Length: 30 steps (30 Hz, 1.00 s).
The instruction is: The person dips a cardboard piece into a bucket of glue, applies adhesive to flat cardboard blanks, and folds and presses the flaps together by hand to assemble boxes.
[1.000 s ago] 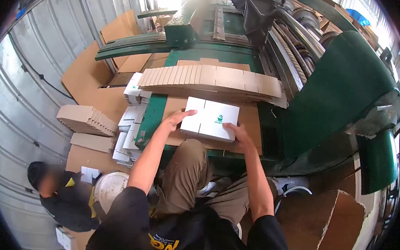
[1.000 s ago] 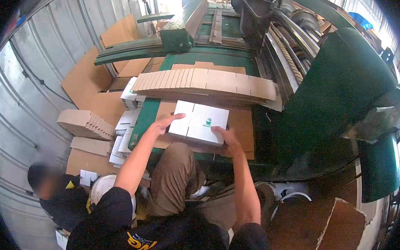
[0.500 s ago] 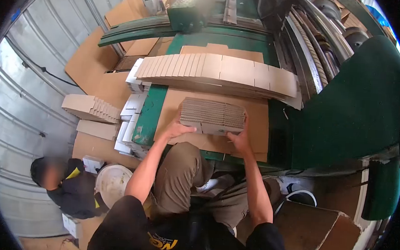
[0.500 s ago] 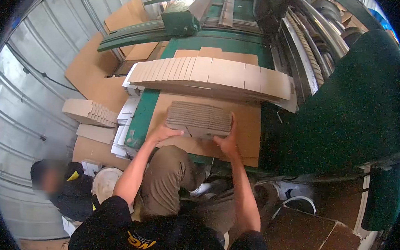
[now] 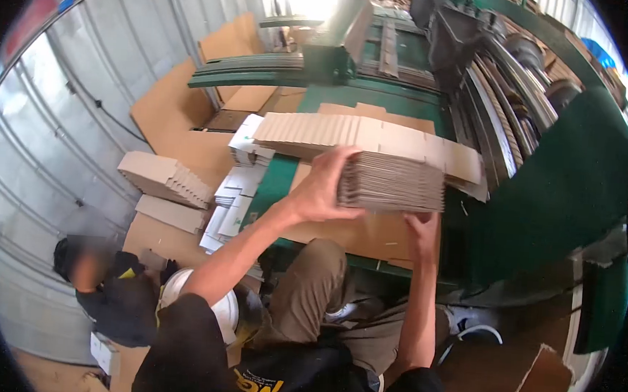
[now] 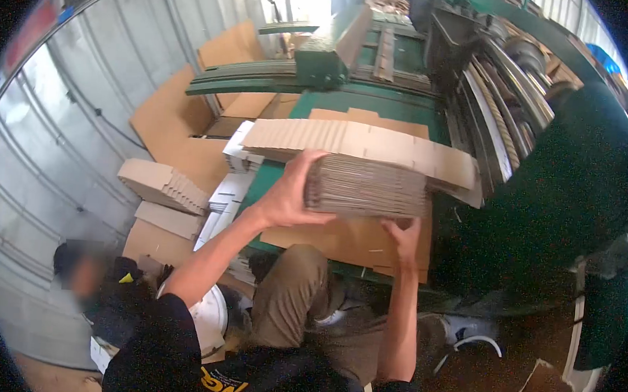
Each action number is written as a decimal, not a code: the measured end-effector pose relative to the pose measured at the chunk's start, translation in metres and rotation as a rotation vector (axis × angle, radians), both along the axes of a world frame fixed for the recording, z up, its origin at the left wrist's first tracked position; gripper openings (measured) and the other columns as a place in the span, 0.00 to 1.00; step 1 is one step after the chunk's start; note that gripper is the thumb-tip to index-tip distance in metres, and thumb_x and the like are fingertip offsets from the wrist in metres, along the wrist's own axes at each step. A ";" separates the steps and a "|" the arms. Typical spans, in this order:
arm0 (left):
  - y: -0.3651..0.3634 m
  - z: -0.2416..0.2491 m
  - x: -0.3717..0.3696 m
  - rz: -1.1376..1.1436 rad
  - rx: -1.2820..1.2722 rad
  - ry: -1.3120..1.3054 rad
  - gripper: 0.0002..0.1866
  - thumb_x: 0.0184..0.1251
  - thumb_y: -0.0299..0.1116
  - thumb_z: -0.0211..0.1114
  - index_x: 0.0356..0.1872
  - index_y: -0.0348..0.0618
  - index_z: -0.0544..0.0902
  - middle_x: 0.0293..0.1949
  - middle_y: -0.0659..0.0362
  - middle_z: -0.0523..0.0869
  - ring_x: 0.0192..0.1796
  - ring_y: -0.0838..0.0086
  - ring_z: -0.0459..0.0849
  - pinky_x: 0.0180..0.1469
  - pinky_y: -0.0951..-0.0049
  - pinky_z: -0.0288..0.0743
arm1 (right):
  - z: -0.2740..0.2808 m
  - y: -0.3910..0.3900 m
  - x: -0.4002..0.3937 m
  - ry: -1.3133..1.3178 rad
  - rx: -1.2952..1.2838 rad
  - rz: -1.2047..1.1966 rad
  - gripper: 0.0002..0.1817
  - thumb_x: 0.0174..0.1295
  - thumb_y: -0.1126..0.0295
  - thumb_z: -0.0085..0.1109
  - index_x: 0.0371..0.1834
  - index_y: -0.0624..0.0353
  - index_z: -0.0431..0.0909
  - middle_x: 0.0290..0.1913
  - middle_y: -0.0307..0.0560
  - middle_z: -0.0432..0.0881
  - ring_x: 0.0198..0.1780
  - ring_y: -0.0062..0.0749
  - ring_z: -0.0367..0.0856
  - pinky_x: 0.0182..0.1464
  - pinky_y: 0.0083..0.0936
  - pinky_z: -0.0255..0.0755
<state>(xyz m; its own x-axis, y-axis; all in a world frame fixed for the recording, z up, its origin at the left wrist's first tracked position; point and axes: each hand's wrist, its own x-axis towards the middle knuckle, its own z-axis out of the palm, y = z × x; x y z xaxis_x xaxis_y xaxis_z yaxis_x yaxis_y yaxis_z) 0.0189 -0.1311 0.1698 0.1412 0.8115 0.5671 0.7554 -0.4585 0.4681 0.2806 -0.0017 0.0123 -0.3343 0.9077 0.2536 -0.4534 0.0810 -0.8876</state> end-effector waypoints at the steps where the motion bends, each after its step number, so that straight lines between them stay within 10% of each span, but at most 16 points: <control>1: -0.004 0.014 0.005 0.020 0.010 -0.002 0.60 0.43 0.44 0.90 0.77 0.43 0.61 0.66 0.49 0.72 0.74 0.53 0.69 0.77 0.54 0.61 | 0.012 -0.005 -0.009 -0.002 0.010 0.020 0.41 0.60 0.73 0.76 0.76 0.63 0.66 0.62 0.49 0.81 0.59 0.34 0.83 0.61 0.30 0.79; 3: -0.010 0.036 0.015 0.026 0.301 0.188 0.52 0.48 0.48 0.86 0.73 0.46 0.66 0.66 0.50 0.72 0.73 0.53 0.71 0.74 0.50 0.59 | 0.040 -0.016 -0.024 0.074 0.004 -0.194 0.38 0.68 0.74 0.70 0.79 0.63 0.62 0.66 0.48 0.79 0.63 0.36 0.82 0.60 0.30 0.79; 7: -0.022 0.047 0.022 0.069 0.525 0.432 0.33 0.64 0.43 0.71 0.69 0.52 0.70 0.66 0.54 0.75 0.71 0.61 0.74 0.74 0.45 0.57 | 0.090 -0.087 -0.045 0.238 -0.398 -0.041 0.41 0.79 0.38 0.47 0.83 0.57 0.59 0.74 0.50 0.72 0.74 0.41 0.73 0.70 0.39 0.72; 14: -0.019 -0.006 0.020 0.020 0.605 0.655 0.27 0.66 0.37 0.66 0.67 0.60 0.73 0.65 0.57 0.77 0.70 0.63 0.75 0.76 0.48 0.54 | 0.129 -0.122 -0.026 0.297 -0.583 0.113 0.58 0.64 0.23 0.56 0.82 0.60 0.57 0.74 0.56 0.71 0.73 0.52 0.73 0.73 0.50 0.69; 23: -0.062 0.015 0.077 -0.283 0.183 0.526 0.45 0.56 0.48 0.79 0.77 0.64 0.69 0.72 0.52 0.69 0.79 0.52 0.62 0.77 0.45 0.51 | 0.086 -0.097 0.002 0.221 -0.489 -0.023 0.30 0.67 0.62 0.62 0.71 0.60 0.69 0.61 0.53 0.79 0.63 0.41 0.81 0.61 0.41 0.80; 28: -0.101 0.120 0.138 -0.771 0.537 0.005 0.16 0.63 0.29 0.72 0.52 0.49 0.83 0.47 0.54 0.83 0.49 0.59 0.85 0.52 0.60 0.79 | 0.105 -0.135 0.030 0.823 -1.064 0.576 0.36 0.67 0.53 0.62 0.74 0.63 0.69 0.62 0.57 0.81 0.62 0.48 0.83 0.65 0.46 0.77; 30: -0.116 0.147 0.152 -0.828 0.551 -0.108 0.09 0.62 0.28 0.72 0.42 0.40 0.84 0.41 0.53 0.85 0.40 0.60 0.86 0.43 0.62 0.83 | 0.080 -0.112 0.036 0.270 -0.573 0.083 0.40 0.65 0.48 0.63 0.75 0.62 0.68 0.63 0.56 0.81 0.62 0.50 0.82 0.65 0.50 0.76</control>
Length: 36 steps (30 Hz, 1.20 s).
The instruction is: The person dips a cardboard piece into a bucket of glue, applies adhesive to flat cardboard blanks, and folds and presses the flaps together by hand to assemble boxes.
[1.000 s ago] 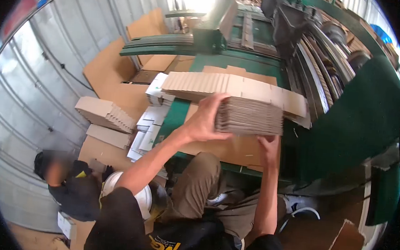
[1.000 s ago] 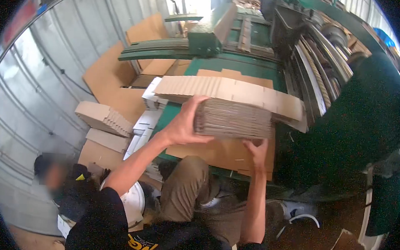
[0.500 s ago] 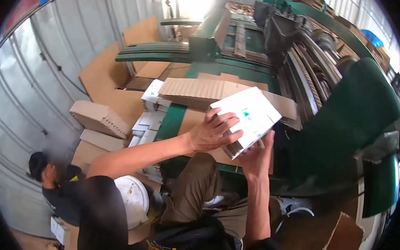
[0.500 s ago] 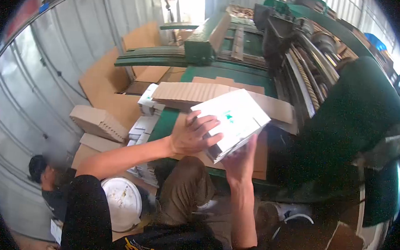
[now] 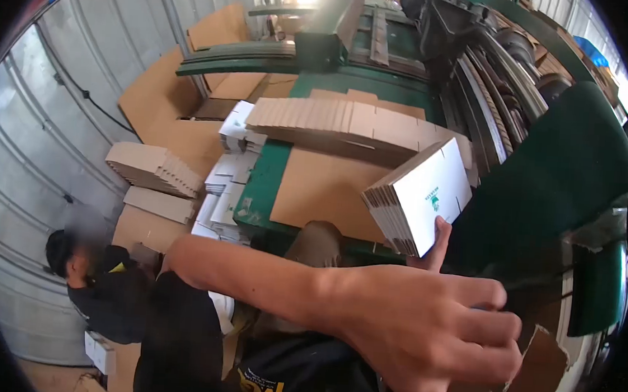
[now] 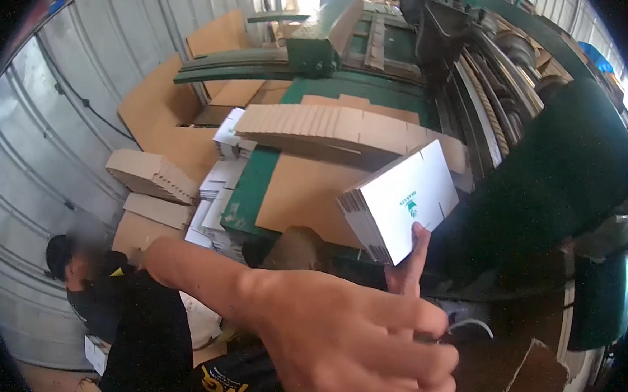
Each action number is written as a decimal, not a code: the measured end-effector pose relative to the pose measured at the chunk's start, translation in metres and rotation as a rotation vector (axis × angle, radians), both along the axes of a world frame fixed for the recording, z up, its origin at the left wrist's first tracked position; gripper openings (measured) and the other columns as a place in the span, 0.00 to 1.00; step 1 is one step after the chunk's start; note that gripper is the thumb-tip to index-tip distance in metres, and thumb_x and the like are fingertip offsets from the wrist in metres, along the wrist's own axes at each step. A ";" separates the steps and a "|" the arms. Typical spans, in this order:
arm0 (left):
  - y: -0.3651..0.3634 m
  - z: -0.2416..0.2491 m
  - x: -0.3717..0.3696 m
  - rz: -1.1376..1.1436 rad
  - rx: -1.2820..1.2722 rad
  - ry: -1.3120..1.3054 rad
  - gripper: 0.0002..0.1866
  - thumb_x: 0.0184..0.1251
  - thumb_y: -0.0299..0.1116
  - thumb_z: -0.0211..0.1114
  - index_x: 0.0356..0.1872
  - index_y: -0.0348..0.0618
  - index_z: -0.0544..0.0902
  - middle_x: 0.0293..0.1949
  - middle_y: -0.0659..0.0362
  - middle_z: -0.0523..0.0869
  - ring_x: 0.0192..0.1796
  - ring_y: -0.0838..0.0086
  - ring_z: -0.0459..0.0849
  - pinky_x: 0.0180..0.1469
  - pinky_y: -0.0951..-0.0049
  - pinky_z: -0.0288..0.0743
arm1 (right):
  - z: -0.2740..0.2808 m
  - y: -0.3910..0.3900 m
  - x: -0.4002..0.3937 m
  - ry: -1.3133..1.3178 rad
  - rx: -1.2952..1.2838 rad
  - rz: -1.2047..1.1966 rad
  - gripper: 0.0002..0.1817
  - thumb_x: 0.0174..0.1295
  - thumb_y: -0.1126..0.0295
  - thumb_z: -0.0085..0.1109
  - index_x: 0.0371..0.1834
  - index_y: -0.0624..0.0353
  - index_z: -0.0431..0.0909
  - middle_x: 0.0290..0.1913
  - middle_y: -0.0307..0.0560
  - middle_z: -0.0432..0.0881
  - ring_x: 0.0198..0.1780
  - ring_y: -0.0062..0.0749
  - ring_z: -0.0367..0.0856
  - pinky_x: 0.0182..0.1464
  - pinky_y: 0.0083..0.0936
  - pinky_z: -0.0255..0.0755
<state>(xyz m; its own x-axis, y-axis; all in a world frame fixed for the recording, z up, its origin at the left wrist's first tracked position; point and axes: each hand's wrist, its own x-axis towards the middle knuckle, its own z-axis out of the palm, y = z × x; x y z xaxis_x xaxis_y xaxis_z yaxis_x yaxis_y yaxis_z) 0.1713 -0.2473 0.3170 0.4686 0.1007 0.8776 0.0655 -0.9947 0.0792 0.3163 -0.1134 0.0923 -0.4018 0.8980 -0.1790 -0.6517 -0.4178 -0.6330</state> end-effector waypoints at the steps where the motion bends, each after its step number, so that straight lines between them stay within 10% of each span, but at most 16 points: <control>1: -0.005 0.002 0.000 -0.023 0.013 0.169 0.31 0.65 0.38 0.73 0.65 0.52 0.67 0.62 0.54 0.73 0.61 0.57 0.75 0.62 0.60 0.72 | -0.005 -0.004 -0.002 -0.082 -0.046 -0.139 0.42 0.64 0.46 0.62 0.75 0.63 0.67 0.62 0.54 0.81 0.62 0.50 0.82 0.65 0.51 0.76; 2: -0.006 0.003 0.002 -0.063 0.034 0.340 0.53 0.68 0.49 0.75 0.87 0.64 0.50 0.84 0.56 0.60 0.81 0.53 0.65 0.80 0.58 0.61 | -0.009 -0.009 -0.001 -0.116 -0.069 -0.218 0.42 0.64 0.46 0.63 0.74 0.65 0.67 0.60 0.54 0.81 0.60 0.49 0.83 0.63 0.49 0.78; 3: -0.002 0.005 0.005 -0.116 0.040 0.337 0.53 0.68 0.49 0.75 0.87 0.64 0.50 0.84 0.56 0.60 0.81 0.53 0.65 0.80 0.58 0.61 | -0.011 -0.019 0.000 -0.117 -0.075 -0.271 0.42 0.64 0.46 0.63 0.74 0.65 0.67 0.60 0.54 0.81 0.60 0.49 0.83 0.63 0.49 0.78; 4: 0.005 0.008 0.010 -0.071 0.025 0.090 0.30 0.64 0.39 0.74 0.61 0.50 0.66 0.58 0.54 0.73 0.58 0.56 0.76 0.60 0.59 0.72 | -0.011 -0.026 0.004 -0.114 -0.071 -0.254 0.42 0.64 0.46 0.64 0.74 0.65 0.67 0.60 0.54 0.81 0.60 0.49 0.83 0.63 0.48 0.79; 7: 0.016 0.003 0.017 -0.114 -0.231 -0.310 0.07 0.57 0.24 0.76 0.31 0.44 0.84 0.31 0.53 0.86 0.35 0.58 0.86 0.38 0.58 0.84 | -0.016 -0.023 0.007 -0.104 -0.031 -0.191 0.42 0.65 0.46 0.64 0.73 0.66 0.67 0.60 0.55 0.81 0.60 0.48 0.83 0.62 0.47 0.80; 11: 0.082 -0.082 -0.055 0.382 -0.495 -0.160 0.34 0.58 0.37 0.82 0.60 0.41 0.71 0.58 0.51 0.74 0.63 0.64 0.75 0.67 0.58 0.71 | -0.032 -0.017 0.019 -0.097 0.019 -0.146 0.36 0.70 0.52 0.61 0.70 0.72 0.69 0.59 0.57 0.82 0.59 0.44 0.84 0.60 0.42 0.83; 12: 0.088 -0.097 -0.061 0.413 -0.881 -0.205 0.43 0.63 0.47 0.80 0.71 0.39 0.67 0.66 0.50 0.74 0.71 0.61 0.72 0.74 0.56 0.65 | -0.035 -0.017 0.019 -0.068 0.076 -0.168 0.36 0.69 0.54 0.64 0.70 0.72 0.69 0.60 0.58 0.82 0.58 0.43 0.85 0.60 0.40 0.83; 16: 0.091 -0.175 -0.074 -0.031 -1.451 -0.264 0.58 0.67 0.60 0.74 0.84 0.36 0.52 0.83 0.47 0.57 0.85 0.55 0.56 0.84 0.55 0.52 | -0.022 -0.017 0.033 -0.188 0.332 -0.106 0.50 0.59 0.59 0.73 0.79 0.68 0.56 0.69 0.56 0.74 0.66 0.38 0.78 0.68 0.37 0.76; 20: 0.072 -0.216 -0.092 -0.020 -1.670 -0.358 0.53 0.65 0.54 0.76 0.81 0.34 0.59 0.76 0.49 0.71 0.76 0.56 0.72 0.77 0.57 0.66 | -0.013 -0.025 0.031 -0.368 0.577 -0.071 0.66 0.50 0.59 0.74 0.88 0.64 0.39 0.84 0.61 0.54 0.85 0.46 0.52 0.85 0.39 0.45; 28: 0.040 -0.232 -0.084 0.090 -1.762 -0.552 0.49 0.51 0.46 0.72 0.75 0.33 0.68 0.63 0.48 0.82 0.64 0.56 0.83 0.68 0.57 0.79 | 0.007 -0.035 0.033 -0.522 0.599 0.125 0.71 0.52 0.63 0.69 0.87 0.63 0.20 0.89 0.62 0.34 0.88 0.45 0.39 0.85 0.37 0.41; 36: 0.032 -0.229 -0.091 0.182 -1.770 -0.439 0.51 0.47 0.42 0.75 0.77 0.37 0.66 0.64 0.50 0.80 0.65 0.55 0.82 0.68 0.57 0.77 | 0.022 -0.042 0.037 -0.456 0.565 0.199 0.70 0.51 0.67 0.67 0.88 0.58 0.20 0.89 0.60 0.34 0.88 0.44 0.39 0.84 0.35 0.44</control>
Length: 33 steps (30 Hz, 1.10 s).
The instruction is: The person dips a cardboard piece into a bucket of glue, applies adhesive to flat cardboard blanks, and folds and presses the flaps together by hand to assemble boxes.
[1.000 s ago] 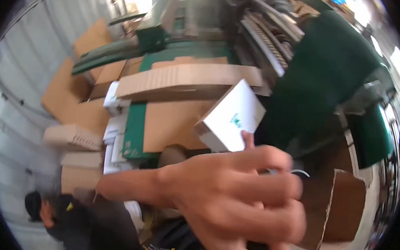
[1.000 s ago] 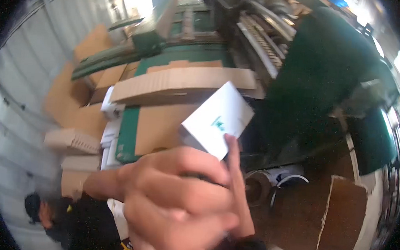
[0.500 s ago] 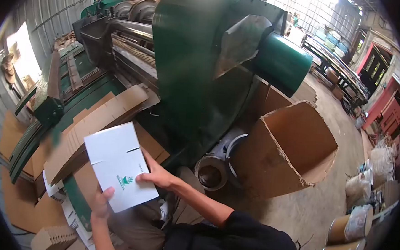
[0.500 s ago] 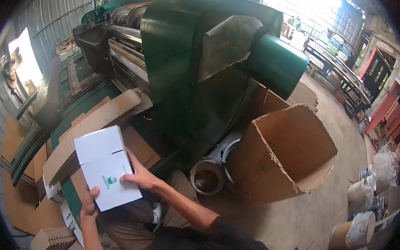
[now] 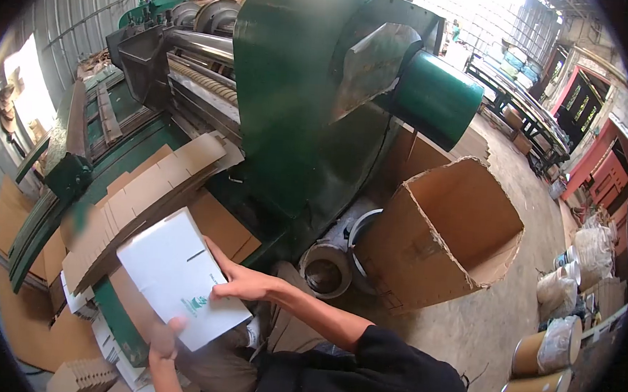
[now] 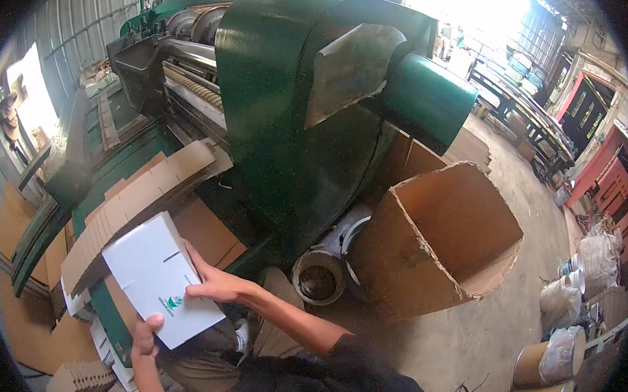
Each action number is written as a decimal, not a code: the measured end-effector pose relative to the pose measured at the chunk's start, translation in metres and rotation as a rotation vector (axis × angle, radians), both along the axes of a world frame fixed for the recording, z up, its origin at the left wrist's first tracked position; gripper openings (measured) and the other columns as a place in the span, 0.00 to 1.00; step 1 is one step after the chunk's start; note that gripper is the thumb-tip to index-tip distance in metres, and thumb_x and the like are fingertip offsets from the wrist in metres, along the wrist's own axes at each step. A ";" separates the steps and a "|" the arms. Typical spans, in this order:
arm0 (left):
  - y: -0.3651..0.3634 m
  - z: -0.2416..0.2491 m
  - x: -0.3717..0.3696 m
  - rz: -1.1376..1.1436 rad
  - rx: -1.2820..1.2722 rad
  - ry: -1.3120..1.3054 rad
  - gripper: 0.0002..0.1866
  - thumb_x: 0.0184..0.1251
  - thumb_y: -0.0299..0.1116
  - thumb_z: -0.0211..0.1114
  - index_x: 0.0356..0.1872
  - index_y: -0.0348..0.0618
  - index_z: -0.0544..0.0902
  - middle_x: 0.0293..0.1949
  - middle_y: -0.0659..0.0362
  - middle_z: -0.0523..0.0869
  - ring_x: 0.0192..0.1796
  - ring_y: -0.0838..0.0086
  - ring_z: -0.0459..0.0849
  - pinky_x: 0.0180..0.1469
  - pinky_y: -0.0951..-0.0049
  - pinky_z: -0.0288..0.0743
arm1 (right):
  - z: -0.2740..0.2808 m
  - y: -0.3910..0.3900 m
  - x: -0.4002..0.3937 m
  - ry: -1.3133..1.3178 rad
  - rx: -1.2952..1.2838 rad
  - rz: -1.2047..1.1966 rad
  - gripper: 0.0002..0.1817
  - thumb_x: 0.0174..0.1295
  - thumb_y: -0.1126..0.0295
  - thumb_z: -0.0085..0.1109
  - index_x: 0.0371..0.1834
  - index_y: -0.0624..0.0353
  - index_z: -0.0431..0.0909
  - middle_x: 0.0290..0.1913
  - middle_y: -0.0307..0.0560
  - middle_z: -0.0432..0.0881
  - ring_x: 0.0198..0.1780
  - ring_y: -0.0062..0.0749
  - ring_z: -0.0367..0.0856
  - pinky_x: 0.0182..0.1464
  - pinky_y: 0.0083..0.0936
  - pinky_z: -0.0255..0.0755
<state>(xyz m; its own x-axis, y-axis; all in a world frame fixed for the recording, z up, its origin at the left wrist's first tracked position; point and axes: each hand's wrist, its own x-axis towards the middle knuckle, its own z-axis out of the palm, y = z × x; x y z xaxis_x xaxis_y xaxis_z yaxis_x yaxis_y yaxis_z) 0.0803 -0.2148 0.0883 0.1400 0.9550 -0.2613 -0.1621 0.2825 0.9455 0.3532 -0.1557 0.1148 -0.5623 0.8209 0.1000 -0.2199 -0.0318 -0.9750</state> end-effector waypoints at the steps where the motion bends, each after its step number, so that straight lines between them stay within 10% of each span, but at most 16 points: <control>1: 0.000 0.000 0.000 -0.004 -0.050 0.079 0.53 0.46 0.40 0.77 0.77 0.37 0.65 0.65 0.51 0.80 0.66 0.55 0.81 0.69 0.57 0.77 | 0.006 -0.002 0.002 0.024 -0.073 0.058 0.70 0.51 0.68 0.67 0.88 0.57 0.20 0.89 0.59 0.34 0.88 0.43 0.39 0.84 0.36 0.44; 12: 0.052 -0.012 -0.042 -0.083 0.162 0.046 0.49 0.42 0.29 0.87 0.72 0.36 0.73 0.62 0.53 0.83 0.64 0.60 0.83 0.68 0.57 0.78 | 0.001 0.033 -0.017 -0.029 0.401 -0.077 0.76 0.53 0.58 0.83 0.88 0.60 0.25 0.89 0.61 0.40 0.88 0.46 0.42 0.86 0.37 0.42; 17: 0.094 0.014 -0.040 -0.166 0.212 0.403 0.26 0.62 0.28 0.77 0.62 0.37 0.84 0.54 0.59 0.88 0.54 0.70 0.86 0.58 0.68 0.80 | -0.043 0.101 -0.042 -0.166 0.561 -0.071 0.77 0.49 0.61 0.84 0.88 0.61 0.24 0.90 0.58 0.37 0.89 0.44 0.38 0.87 0.38 0.38; 26: 0.114 -0.132 -0.089 -0.106 0.259 0.390 0.28 0.61 0.30 0.79 0.63 0.36 0.84 0.55 0.60 0.89 0.55 0.69 0.87 0.58 0.66 0.81 | -0.150 0.120 -0.092 -0.088 0.499 -0.123 0.75 0.48 0.56 0.80 0.89 0.60 0.28 0.90 0.60 0.34 0.90 0.50 0.32 0.88 0.40 0.31; 33: 0.102 -0.080 -0.075 -0.124 -0.278 0.312 0.32 0.67 0.46 0.78 0.67 0.39 0.81 0.57 0.60 0.87 0.55 0.71 0.85 0.57 0.67 0.81 | -0.185 0.135 -0.098 -0.213 0.324 -0.015 0.72 0.50 0.62 0.79 0.89 0.62 0.31 0.87 0.60 0.44 0.87 0.48 0.44 0.85 0.41 0.42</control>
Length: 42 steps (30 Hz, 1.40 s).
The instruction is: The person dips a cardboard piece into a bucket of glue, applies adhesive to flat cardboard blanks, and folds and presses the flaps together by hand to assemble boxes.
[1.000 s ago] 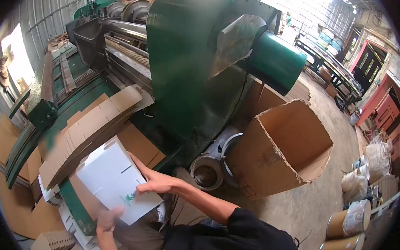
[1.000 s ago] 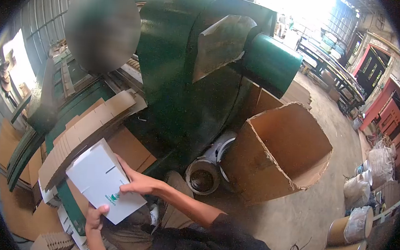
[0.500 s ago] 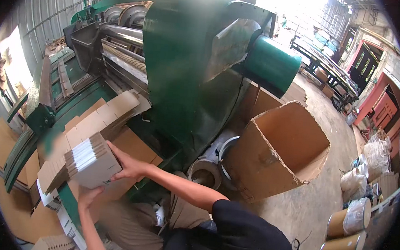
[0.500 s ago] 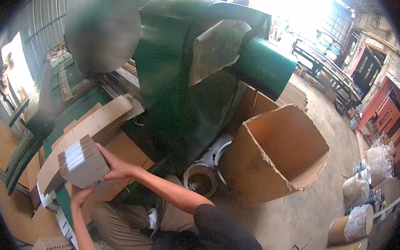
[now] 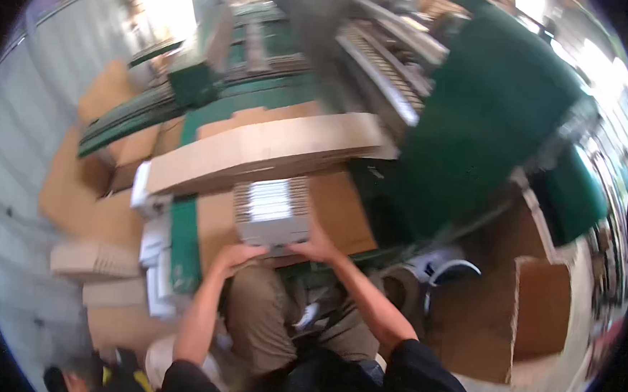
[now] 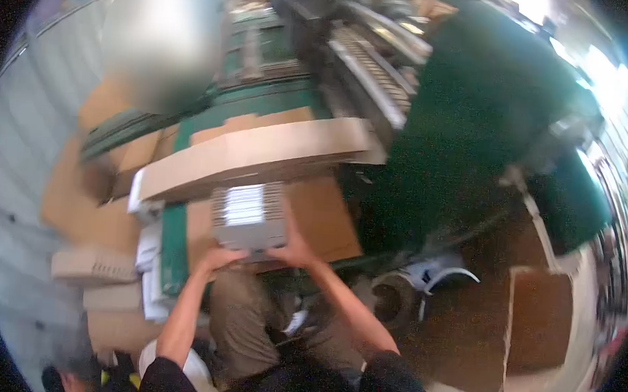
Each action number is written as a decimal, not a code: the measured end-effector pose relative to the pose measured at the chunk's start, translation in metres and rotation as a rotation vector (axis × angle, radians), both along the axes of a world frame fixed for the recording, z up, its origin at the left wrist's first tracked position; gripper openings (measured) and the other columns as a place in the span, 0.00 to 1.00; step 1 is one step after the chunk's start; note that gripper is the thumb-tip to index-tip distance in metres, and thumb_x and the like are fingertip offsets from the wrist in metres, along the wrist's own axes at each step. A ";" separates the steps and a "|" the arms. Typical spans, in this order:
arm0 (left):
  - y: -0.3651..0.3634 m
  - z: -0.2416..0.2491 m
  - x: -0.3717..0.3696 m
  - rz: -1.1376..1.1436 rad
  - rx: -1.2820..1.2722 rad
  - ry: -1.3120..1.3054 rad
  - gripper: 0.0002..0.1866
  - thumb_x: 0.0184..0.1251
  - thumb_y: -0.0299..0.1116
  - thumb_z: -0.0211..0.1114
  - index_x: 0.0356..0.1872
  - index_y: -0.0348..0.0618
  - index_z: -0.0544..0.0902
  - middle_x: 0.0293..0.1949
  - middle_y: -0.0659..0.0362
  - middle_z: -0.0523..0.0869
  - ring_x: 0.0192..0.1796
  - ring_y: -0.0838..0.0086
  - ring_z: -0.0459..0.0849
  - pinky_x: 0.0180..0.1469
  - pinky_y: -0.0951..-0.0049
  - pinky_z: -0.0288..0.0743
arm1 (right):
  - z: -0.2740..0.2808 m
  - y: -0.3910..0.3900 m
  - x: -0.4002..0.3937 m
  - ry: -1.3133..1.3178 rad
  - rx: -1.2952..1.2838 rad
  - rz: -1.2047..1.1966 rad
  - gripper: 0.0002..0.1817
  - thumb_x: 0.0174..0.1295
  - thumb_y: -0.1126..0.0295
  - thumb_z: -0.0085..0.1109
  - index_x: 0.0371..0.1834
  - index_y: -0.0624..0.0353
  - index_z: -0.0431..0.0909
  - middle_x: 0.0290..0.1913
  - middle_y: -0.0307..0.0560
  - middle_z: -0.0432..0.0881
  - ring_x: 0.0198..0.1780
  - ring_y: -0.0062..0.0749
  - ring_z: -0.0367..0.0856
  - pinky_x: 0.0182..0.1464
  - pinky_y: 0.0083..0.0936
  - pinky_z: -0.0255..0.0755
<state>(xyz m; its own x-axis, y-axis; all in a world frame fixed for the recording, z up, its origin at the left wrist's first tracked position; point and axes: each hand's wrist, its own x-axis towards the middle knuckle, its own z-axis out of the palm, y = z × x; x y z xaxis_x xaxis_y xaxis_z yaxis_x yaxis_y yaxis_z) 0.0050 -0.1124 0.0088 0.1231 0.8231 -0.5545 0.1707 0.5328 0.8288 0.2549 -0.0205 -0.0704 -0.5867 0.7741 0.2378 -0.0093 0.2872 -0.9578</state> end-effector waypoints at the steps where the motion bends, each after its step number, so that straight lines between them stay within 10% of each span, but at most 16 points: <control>1: 0.001 -0.018 -0.007 -0.009 0.098 -0.106 0.32 0.67 0.46 0.78 0.67 0.39 0.81 0.58 0.59 0.87 0.56 0.71 0.85 0.58 0.67 0.80 | -0.002 0.003 0.000 0.010 -0.060 0.025 0.71 0.50 0.64 0.79 0.89 0.62 0.31 0.87 0.60 0.47 0.86 0.47 0.47 0.85 0.41 0.45; 5: 0.018 -0.041 -0.021 -0.124 -0.064 -0.189 0.36 0.68 0.45 0.78 0.73 0.41 0.76 0.67 0.57 0.83 0.64 0.69 0.83 0.65 0.66 0.78 | -0.001 0.002 0.000 -0.055 -0.151 0.000 0.64 0.52 0.66 0.81 0.86 0.65 0.43 0.78 0.59 0.67 0.77 0.45 0.68 0.77 0.40 0.64; 8: 0.020 -0.052 -0.026 -0.204 -0.009 -0.006 0.43 0.63 0.47 0.81 0.75 0.39 0.73 0.68 0.53 0.81 0.71 0.67 0.77 0.72 0.63 0.72 | 0.028 -0.004 -0.003 -0.114 -0.068 -0.031 0.43 0.54 0.65 0.83 0.72 0.67 0.71 0.61 0.54 0.85 0.61 0.40 0.83 0.65 0.39 0.77; 10: 0.009 -0.011 -0.020 -0.110 0.314 0.132 0.55 0.56 0.47 0.85 0.81 0.38 0.63 0.74 0.49 0.75 0.77 0.63 0.69 0.77 0.61 0.67 | 0.069 -0.016 -0.009 0.027 -0.231 -0.010 0.35 0.53 0.66 0.84 0.63 0.67 0.79 0.56 0.50 0.87 0.58 0.37 0.85 0.62 0.36 0.79; 14: 0.003 0.023 -0.021 0.090 0.760 -0.123 0.68 0.51 0.46 0.87 0.86 0.41 0.47 0.78 0.45 0.65 0.82 0.58 0.61 0.80 0.58 0.61 | 0.117 -0.016 -0.026 0.002 -0.206 -0.006 0.41 0.52 0.69 0.84 0.68 0.67 0.74 0.59 0.53 0.85 0.61 0.38 0.84 0.63 0.36 0.79; 25: -0.041 0.059 -0.077 0.474 0.807 -0.565 0.56 0.54 0.50 0.83 0.80 0.39 0.62 0.69 0.54 0.75 0.72 0.66 0.74 0.74 0.61 0.69 | 0.247 -0.034 -0.095 -0.114 -0.060 0.141 0.67 0.55 0.52 0.81 0.90 0.53 0.41 0.78 0.71 0.65 0.79 0.55 0.67 0.79 0.49 0.62; 31: -0.104 -0.005 -0.166 0.798 0.646 -0.672 0.46 0.59 0.51 0.79 0.74 0.39 0.69 0.63 0.54 0.82 0.65 0.62 0.83 0.67 0.57 0.79 | 0.203 -0.108 -0.082 -0.067 0.222 0.025 0.61 0.53 0.51 0.83 0.87 0.56 0.54 0.82 0.63 0.60 0.83 0.59 0.58 0.82 0.53 0.53; 37: -0.142 -0.043 -0.331 0.933 0.537 -0.509 0.40 0.66 0.56 0.73 0.70 0.36 0.75 0.60 0.50 0.87 0.61 0.61 0.87 0.66 0.57 0.81 | 0.151 -0.214 -0.087 -0.570 0.498 -0.016 0.51 0.51 0.45 0.83 0.76 0.56 0.70 0.80 0.57 0.64 0.82 0.56 0.57 0.82 0.62 0.41; 42: -0.122 -0.053 -0.416 0.814 0.252 -0.279 0.40 0.69 0.55 0.72 0.71 0.34 0.75 0.64 0.48 0.86 0.63 0.61 0.86 0.67 0.61 0.79 | 0.115 -0.215 -0.110 -0.468 0.570 -0.259 0.18 0.56 0.54 0.75 0.48 0.44 0.86 0.57 0.35 0.84 0.69 0.46 0.70 0.79 0.61 0.44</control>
